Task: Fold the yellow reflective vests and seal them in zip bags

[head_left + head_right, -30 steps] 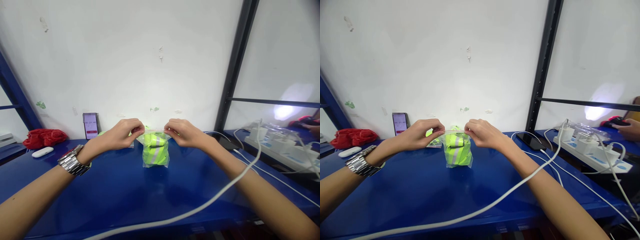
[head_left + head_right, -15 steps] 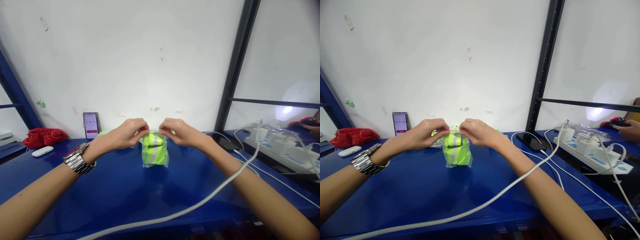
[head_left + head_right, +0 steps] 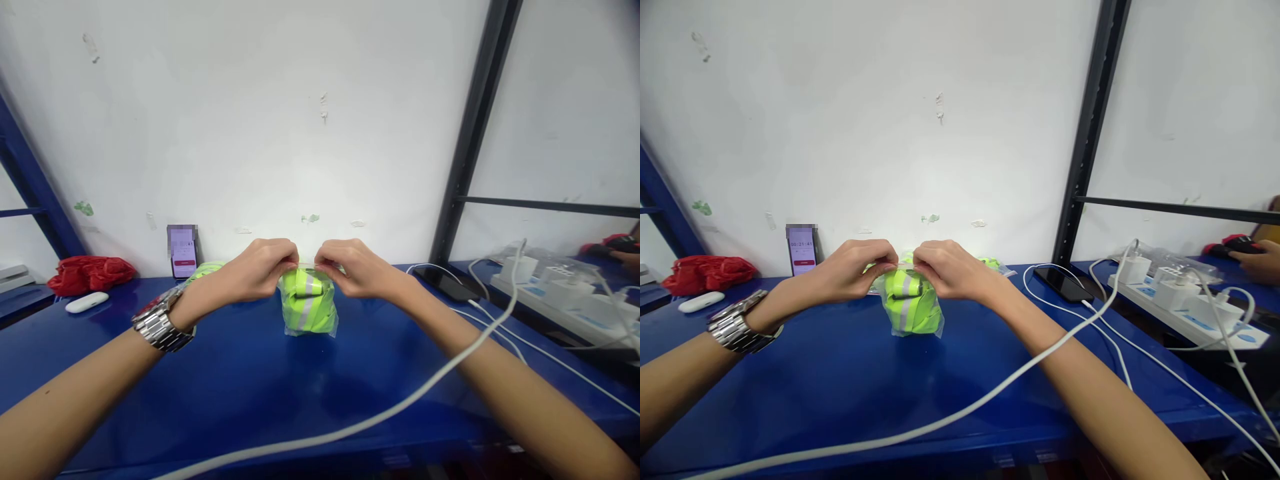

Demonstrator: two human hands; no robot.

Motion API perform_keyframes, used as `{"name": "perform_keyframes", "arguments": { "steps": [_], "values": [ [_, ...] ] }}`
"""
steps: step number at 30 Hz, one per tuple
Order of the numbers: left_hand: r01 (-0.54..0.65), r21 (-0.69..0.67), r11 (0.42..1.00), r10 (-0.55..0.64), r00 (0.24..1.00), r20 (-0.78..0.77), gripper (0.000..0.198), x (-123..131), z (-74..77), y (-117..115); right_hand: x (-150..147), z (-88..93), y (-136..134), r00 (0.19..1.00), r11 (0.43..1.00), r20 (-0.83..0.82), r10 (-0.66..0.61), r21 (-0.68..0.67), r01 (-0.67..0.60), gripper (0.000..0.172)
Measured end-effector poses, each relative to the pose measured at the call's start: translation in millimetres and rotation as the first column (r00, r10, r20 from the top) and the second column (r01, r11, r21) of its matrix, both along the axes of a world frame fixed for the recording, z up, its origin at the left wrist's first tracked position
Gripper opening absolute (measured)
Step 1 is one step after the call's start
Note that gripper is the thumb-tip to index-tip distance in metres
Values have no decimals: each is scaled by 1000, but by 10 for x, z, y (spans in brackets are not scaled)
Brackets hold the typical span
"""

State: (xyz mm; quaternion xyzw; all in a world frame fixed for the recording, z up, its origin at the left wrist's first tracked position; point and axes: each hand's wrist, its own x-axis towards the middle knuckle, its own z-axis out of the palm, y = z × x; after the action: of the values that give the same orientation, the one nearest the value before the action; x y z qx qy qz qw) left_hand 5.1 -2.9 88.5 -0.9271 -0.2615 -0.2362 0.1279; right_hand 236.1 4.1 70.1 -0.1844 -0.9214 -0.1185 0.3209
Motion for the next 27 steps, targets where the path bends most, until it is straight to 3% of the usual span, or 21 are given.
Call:
{"name": "perform_keyframes", "arguments": {
  "steps": [10, 21, 27],
  "values": [
    [8, -81, 997, -12, 999, -47, 16, 62, 82, -57, -19, 67, -45, 999, 995, -14, 32, -89, -33, 9],
    [-29, 12, 1000, 30, 995, -93, 17, 146, 63, -184, -96, 31, -28, 1000, 1000, -16, 26, -14, -26, 12],
    [-12, 25, 1000, 13, 999, -44, 17, 134, 25, -131, -107, 19, -6, 1000, 999, -7, 4, -41, -5, 13]
  ]
}}
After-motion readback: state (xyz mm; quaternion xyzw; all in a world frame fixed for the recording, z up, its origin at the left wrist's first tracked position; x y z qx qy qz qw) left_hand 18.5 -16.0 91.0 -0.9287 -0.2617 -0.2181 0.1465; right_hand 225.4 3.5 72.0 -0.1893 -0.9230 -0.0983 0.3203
